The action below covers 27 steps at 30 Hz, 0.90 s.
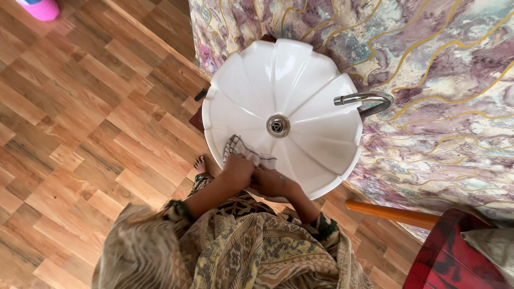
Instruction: The person wipes the inside and rim of a white pedestal sink with a cloth.
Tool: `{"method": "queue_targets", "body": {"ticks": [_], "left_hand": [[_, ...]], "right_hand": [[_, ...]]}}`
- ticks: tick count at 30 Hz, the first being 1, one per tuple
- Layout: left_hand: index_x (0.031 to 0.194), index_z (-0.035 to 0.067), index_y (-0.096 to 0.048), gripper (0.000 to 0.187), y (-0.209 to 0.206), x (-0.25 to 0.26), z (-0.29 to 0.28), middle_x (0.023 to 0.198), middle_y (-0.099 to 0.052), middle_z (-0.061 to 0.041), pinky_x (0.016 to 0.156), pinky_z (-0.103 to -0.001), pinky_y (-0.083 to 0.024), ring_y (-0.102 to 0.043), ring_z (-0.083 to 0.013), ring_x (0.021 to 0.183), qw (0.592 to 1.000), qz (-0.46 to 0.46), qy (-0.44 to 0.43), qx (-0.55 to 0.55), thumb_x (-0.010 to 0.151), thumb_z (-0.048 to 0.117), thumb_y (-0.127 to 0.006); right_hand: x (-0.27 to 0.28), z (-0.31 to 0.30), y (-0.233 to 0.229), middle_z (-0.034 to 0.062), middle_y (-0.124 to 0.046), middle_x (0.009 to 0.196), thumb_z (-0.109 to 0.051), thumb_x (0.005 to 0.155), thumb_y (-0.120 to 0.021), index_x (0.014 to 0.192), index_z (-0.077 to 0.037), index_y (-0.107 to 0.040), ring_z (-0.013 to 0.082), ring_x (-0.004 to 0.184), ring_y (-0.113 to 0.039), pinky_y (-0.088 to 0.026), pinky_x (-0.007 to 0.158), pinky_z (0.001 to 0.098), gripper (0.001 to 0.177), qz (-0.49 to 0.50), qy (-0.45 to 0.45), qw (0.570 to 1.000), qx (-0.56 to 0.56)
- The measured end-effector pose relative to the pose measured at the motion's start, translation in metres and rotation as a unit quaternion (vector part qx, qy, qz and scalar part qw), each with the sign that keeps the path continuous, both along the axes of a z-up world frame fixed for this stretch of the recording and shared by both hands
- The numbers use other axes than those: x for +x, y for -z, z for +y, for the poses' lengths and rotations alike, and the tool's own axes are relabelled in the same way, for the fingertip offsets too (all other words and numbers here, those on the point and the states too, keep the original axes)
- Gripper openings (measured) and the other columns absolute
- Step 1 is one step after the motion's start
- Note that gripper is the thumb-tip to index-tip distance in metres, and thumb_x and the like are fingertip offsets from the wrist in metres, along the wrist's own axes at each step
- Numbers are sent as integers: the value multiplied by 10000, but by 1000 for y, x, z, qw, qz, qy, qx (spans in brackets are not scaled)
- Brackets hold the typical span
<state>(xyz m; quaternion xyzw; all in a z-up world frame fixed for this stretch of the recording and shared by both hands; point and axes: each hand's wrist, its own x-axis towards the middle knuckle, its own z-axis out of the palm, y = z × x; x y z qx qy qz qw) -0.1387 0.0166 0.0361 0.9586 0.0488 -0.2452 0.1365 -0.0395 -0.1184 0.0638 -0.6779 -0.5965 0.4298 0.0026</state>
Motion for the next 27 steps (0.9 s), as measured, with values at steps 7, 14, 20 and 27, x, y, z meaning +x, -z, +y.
{"method": "queue_targets", "body": {"ticks": [7, 14, 20, 27], "left_hand": [[1279, 84, -645, 530, -25, 2, 14, 1318, -672, -135, 1015, -417, -524, -627, -257, 1267, 998, -17, -65, -20, 863, 402, -724], [1639, 45, -226, 796, 90, 100, 42, 1720, -187, -148, 1297, -436, -74, -133, -292, 1601, 986, -140, -79, 51, 957, 330, -522], [1634, 132, -163, 804, 91, 194, 94, 1740, -119, -49, 1248, -493, -44, -77, -288, 1580, 948, -165, 20, 273, 942, 316, -529], [1569, 60, -357, 622, 110, 186, 102, 1713, -227, -75, 1262, -501, -54, -149, -287, 1583, 936, -222, 38, 271, 994, 278, -449]], "right_hand": [[26, 3, 64, 207, -485, 1490, -163, 1014, -541, 1417, 20, -492, 400, 1562, -304, -135, 1333, 553, 445, -21, -101, 973, 205], [84, 69, 82, 376, -91, 1652, -190, 931, -548, 1558, 185, -103, 481, 1568, -58, -101, 1284, 504, 855, -263, 35, 963, 35], [166, 105, 63, 264, -75, 1690, -131, 869, -569, 1573, -57, -230, 414, 1584, -74, -103, 1231, 626, 785, -404, 98, 903, 111], [173, 113, 69, 288, -223, 1650, -61, 811, -572, 1556, 79, -276, 445, 1547, -215, -233, 1242, 547, 814, -335, 120, 919, 172]]}}
